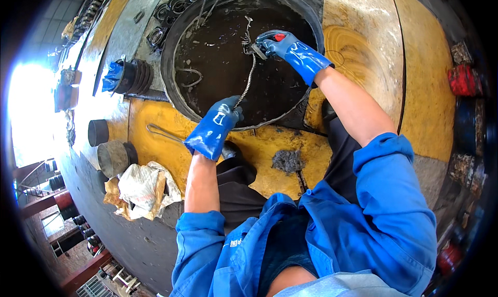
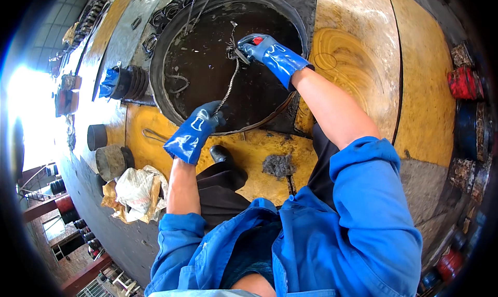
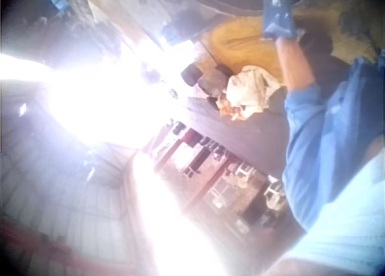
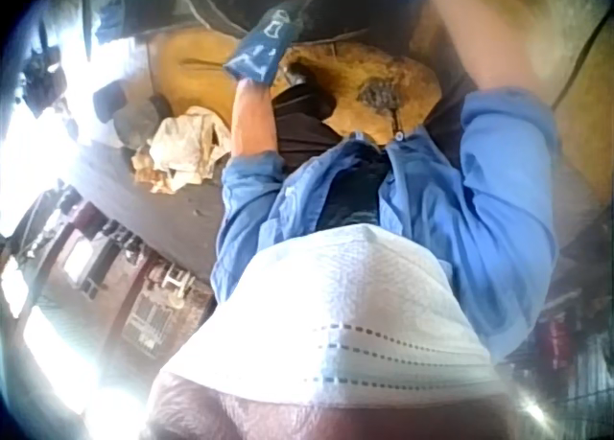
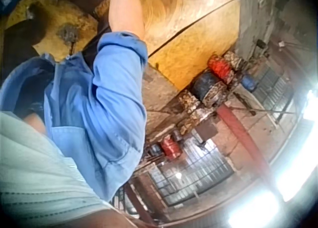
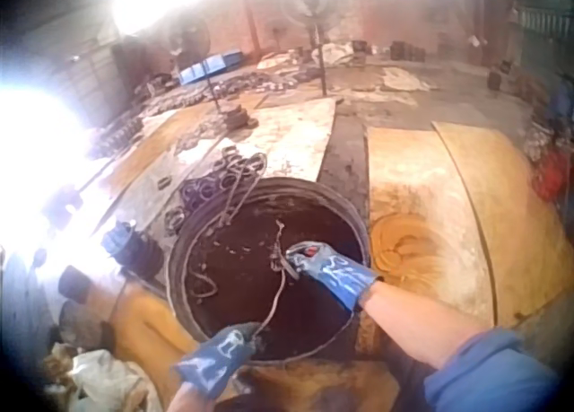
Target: The person cleans a metal ring using a brush inside a bucket of liquid, rotating the ring to reach all sides.
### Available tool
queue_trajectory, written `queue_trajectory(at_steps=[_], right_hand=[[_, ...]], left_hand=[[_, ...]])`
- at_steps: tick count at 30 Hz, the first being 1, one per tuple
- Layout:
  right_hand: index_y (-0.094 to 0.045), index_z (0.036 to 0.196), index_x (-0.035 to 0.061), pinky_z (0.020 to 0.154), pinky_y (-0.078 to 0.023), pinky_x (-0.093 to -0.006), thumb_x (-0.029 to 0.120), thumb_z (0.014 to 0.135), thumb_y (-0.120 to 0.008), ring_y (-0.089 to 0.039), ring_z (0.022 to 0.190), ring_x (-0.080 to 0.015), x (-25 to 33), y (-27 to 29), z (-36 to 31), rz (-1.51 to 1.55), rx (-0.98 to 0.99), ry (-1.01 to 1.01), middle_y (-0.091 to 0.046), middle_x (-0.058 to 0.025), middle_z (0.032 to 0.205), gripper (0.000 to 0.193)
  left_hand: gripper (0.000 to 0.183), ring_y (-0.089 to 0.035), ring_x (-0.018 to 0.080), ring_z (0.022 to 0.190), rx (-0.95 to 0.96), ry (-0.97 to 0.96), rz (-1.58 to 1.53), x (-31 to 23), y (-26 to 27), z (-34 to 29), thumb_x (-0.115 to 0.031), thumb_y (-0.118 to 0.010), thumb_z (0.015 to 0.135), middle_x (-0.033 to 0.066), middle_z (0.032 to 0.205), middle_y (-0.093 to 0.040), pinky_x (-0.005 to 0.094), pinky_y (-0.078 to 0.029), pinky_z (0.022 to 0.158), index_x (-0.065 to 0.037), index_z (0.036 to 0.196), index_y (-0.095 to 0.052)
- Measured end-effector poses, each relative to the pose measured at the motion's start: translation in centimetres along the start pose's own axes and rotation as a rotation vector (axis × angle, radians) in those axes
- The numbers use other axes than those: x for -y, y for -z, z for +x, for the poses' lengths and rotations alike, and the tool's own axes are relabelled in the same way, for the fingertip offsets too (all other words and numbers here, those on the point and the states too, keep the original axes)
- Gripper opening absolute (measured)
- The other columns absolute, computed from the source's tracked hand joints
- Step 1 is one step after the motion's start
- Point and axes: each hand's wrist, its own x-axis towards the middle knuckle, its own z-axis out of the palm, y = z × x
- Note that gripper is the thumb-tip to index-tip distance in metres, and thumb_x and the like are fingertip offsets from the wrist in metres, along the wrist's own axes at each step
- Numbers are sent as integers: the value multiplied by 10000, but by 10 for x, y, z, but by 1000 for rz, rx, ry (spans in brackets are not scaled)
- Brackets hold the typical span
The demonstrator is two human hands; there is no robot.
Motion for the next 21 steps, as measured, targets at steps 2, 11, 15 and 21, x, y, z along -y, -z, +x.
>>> queue_trajectory(at_steps=[2, 11, 15, 21], right_hand=[[-730, 1109, 108, 780, -568, -288, 189, 925, -699, -688, 827, -118, -1, 3, 2, -13, 6, -117, -748, -39, 969, 203], [-709, 1068, 85, 529, -557, -297, 304, 938, -664, -668, 578, -135, 94, -35, -37, 92, 30, -338, -754, -63, 878, 258], [-711, 1046, 13, 498, -539, -284, 250, 936, -649, -685, 590, -152, 71, -56, -51, 258, 72, -526, -758, -86, 875, 269], [-716, 1048, 26, 544, -535, -292, 220, 937, -632, -695, 637, -156, 32, -31, -23, 255, 74, -645, -755, -80, 870, 239]], left_hand=[[361, -681, 332, 946, -26, -27, 179, 3, -6, 6, -187, -618, 903, 181, 1043, -717, 408, -534, 827, -58, 1237, -654], [224, -656, 408, 1038, -134, -53, 613, 17, -27, 10, -104, -565, 880, 230, 1068, -691, 476, -539, 885, -37, 1029, -719], [236, -649, 412, 1026, -68, 32, 673, 24, -34, 25, -135, -559, 870, 240, 1060, -685, 476, -530, 870, -33, 1015, -716], [198, -674, 415, 973, -39, -67, 704, 28, -37, 29, -112, -597, 862, 233, 1018, -699, 487, -550, 837, -42, 989, -731]])
